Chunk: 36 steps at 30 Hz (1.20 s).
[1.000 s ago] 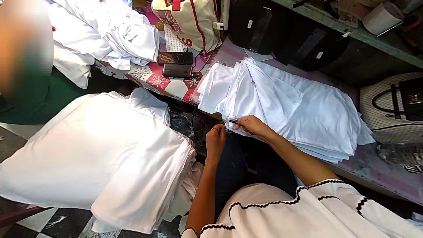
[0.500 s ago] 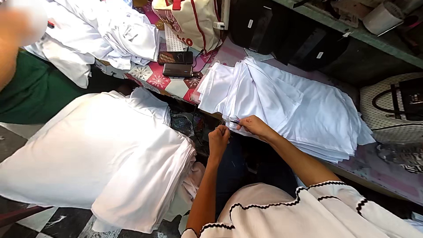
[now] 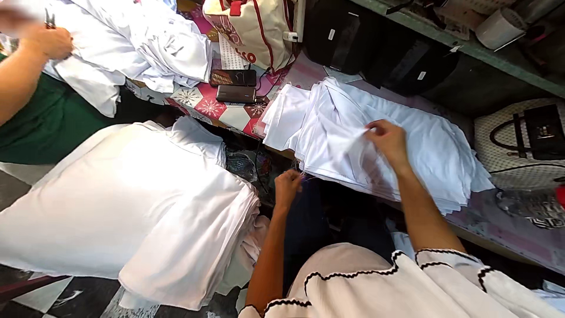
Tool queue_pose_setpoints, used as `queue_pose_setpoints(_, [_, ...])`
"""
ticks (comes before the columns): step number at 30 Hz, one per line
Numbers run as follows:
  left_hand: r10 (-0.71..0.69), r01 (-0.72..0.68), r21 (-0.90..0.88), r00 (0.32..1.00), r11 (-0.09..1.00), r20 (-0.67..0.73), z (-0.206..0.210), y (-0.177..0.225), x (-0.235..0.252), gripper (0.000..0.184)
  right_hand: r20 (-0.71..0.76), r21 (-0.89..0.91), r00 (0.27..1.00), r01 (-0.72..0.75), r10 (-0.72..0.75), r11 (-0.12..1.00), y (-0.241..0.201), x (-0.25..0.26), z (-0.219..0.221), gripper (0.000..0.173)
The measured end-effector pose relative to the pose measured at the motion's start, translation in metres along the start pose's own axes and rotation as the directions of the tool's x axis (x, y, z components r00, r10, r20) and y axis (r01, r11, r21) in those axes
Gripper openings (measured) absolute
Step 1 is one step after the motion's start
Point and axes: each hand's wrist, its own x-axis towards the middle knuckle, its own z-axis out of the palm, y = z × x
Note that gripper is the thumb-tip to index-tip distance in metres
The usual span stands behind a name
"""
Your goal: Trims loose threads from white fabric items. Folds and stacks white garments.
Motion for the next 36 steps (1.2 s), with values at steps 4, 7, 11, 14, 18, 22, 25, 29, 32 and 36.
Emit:
queue_pose_setpoints(4, [-0.217,0.21,0.415,0.976,0.885,-0.031,-0.041,-0.02,-0.011,0.025,-0.493,0.01,0.857,-0.163,0.147,0.987,0.023,-0.014,-0.083,0.029])
queue_pose_setpoints(7, [0.07,-0.035,0.396,0.995,0.917,-0.076,-0.019,0.022,-0.018,0.041,-0.277,0.106,0.956,-0.071,0.098,0.992,0.0,-0.043,-0.041,0.025])
queue_pose_setpoints(11, [0.563,-0.509,0.402,0.826,0.761,-0.022,0.046,0.017,0.006,0.024,0.295,-0.07,0.955,-0.013,0.033,0.997,0.0,-0.069,0.053,0.039])
queue_pose_setpoints(14, [0.52,-0.439,0.506,0.854,0.743,-0.022,0.035,-0.007,0.006,0.016,0.408,-0.316,0.906,0.024,0.113,0.948,0.004,-0.075,0.074,0.039])
queue_pose_setpoints(18, [0.149,-0.072,0.539,0.984,0.839,-0.101,-0.002,0.008,-0.021,0.028,0.367,-0.201,0.924,-0.03,0.104,0.979,0.02,-0.07,0.071,0.033])
queue_pose_setpoints(22, [0.626,-0.456,0.535,0.757,0.711,-0.187,0.045,0.035,-0.011,0.031,0.217,-0.1,0.975,0.069,-0.046,0.993,0.02,-0.069,0.064,0.025])
queue_pose_setpoints(25, [0.82,-0.606,0.564,0.501,0.56,-0.276,0.063,0.03,0.02,0.016,-0.147,-0.269,0.908,0.346,-0.393,0.899,0.033,-0.073,0.049,0.016])
queue_pose_setpoints(29, [0.874,-0.721,0.497,0.436,0.483,-0.216,0.055,0.005,0.022,0.012,-0.138,-0.458,0.898,0.316,-0.418,0.831,0.074,-0.073,0.025,0.015])
queue_pose_setpoints(32, [0.688,-0.508,0.584,0.715,0.634,-0.125,0.05,-0.023,-0.004,0.014,0.199,-0.405,0.98,0.065,0.018,0.912,0.081,-0.074,0.013,0.027])
queue_pose_setpoints(36, [0.085,-0.073,0.539,0.996,0.839,0.003,0.022,0.028,-0.037,0.027,0.216,-0.122,0.972,-0.072,0.098,0.99,0.046,-0.07,-0.016,0.026])
